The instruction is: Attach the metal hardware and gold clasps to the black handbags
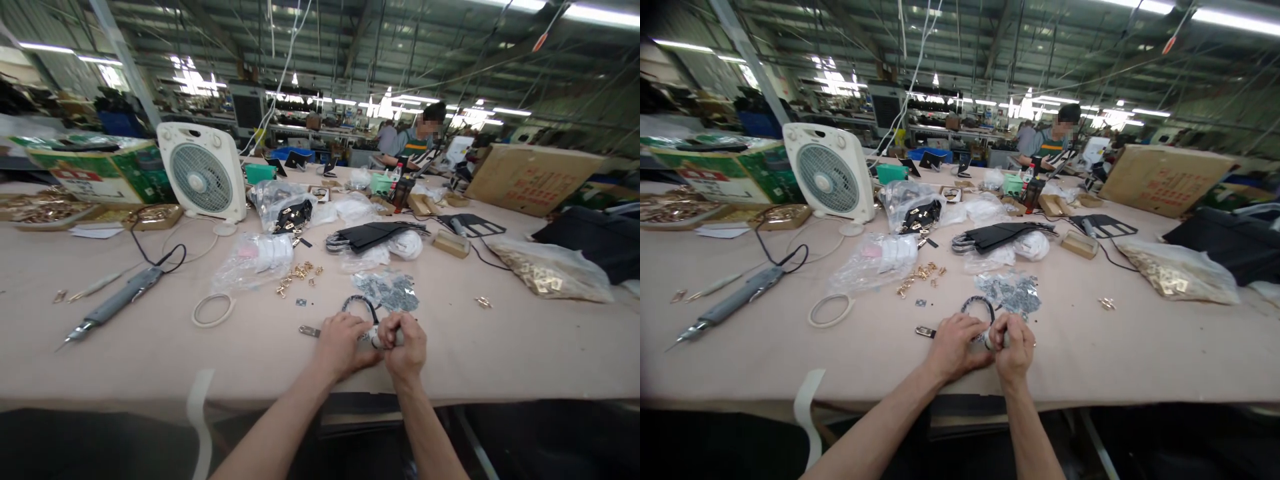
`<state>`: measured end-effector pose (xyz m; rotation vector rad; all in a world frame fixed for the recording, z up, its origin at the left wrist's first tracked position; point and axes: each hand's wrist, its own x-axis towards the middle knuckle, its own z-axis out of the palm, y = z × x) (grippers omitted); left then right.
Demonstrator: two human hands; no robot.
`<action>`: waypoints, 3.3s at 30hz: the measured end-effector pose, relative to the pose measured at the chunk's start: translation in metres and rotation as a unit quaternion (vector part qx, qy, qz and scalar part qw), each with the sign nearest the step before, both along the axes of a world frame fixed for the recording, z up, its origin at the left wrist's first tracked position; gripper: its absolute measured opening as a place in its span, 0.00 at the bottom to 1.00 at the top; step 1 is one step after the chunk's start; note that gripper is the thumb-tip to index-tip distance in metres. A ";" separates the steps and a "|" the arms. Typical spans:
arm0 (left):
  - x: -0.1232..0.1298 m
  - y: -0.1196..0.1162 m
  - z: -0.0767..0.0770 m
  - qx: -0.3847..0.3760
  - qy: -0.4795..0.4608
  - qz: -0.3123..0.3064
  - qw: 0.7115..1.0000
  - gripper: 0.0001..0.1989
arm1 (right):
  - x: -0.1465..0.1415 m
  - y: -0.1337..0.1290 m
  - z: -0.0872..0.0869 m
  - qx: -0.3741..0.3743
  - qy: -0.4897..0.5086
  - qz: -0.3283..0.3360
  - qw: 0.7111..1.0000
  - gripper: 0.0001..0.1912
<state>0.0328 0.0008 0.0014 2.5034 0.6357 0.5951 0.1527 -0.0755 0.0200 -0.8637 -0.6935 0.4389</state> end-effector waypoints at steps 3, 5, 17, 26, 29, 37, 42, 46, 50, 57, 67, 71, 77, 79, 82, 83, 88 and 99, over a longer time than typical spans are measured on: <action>-0.001 0.001 0.003 -0.004 0.003 -0.003 1.000 0.27 | -0.003 0.005 -0.003 -0.001 0.011 0.004 1.000 0.19; -0.001 0.001 0.005 -0.005 0.002 -0.003 1.000 0.26 | -0.004 0.006 -0.005 -0.003 0.022 0.008 1.000 0.19; 0.002 0.001 -0.007 0.008 0.009 0.004 1.000 0.33 | 0.010 -0.003 0.007 0.007 0.073 -0.044 0.996 0.19; 0.006 -0.003 -0.003 0.024 0.040 0.030 0.998 0.32 | 0.008 -0.009 0.010 0.016 0.052 -0.046 0.997 0.19; 0.006 -0.003 -0.001 0.024 0.045 0.039 0.998 0.32 | 0.001 -0.004 0.002 0.014 0.025 -0.033 0.999 0.20; 0.006 -0.002 0.003 0.030 0.064 0.039 0.997 0.30 | -0.008 0.002 -0.006 0.010 -0.025 -0.037 0.999 0.18; 0.005 -0.004 0.006 0.019 0.069 0.037 0.997 0.28 | -0.014 0.002 -0.010 0.016 -0.071 -0.060 0.996 0.17; 0.004 -0.004 0.006 0.016 0.063 0.035 0.997 0.25 | -0.018 0.004 -0.014 0.009 -0.116 -0.089 0.989 0.17; 0.004 -0.004 0.003 0.017 0.052 0.034 0.998 0.24 | -0.019 0.004 -0.018 -0.015 -0.150 -0.110 0.982 0.18; 0.003 -0.003 0.002 0.009 0.061 0.031 0.998 0.20 | -0.015 0.011 -0.018 -0.050 -0.187 -0.106 0.975 0.20; 0.001 -0.007 -0.002 0.020 0.020 0.060 0.998 0.29 | 0.007 0.028 0.006 -0.091 -0.055 -0.046 0.993 0.20; -0.001 -0.007 -0.004 0.019 0.009 0.063 0.998 0.34 | 0.009 0.024 0.010 -0.057 -0.027 -0.042 0.997 0.19; -0.001 -0.006 -0.003 0.009 0.010 0.057 0.998 0.27 | 0.005 0.032 0.007 -0.106 -0.048 0.004 0.993 0.20; -0.001 -0.006 -0.004 0.010 0.013 0.057 0.998 0.28 | 0.006 0.033 0.013 -0.106 -0.064 0.004 0.992 0.20; 0.000 -0.005 -0.005 0.014 0.009 0.053 0.998 0.31 | 0.007 0.032 0.021 -0.075 -0.086 -0.002 0.993 0.20; 0.000 -0.005 -0.006 0.015 0.006 0.052 0.998 0.31 | 0.006 0.031 0.021 -0.072 -0.090 -0.002 0.993 0.20; 0.000 -0.004 -0.007 0.015 0.004 0.050 0.999 0.27 | 0.004 0.030 0.016 -0.123 -0.081 0.030 0.989 0.20; 0.002 -0.006 -0.009 0.011 -0.003 0.057 0.998 0.26 | 0.002 0.030 0.012 -0.118 -0.090 0.027 0.989 0.22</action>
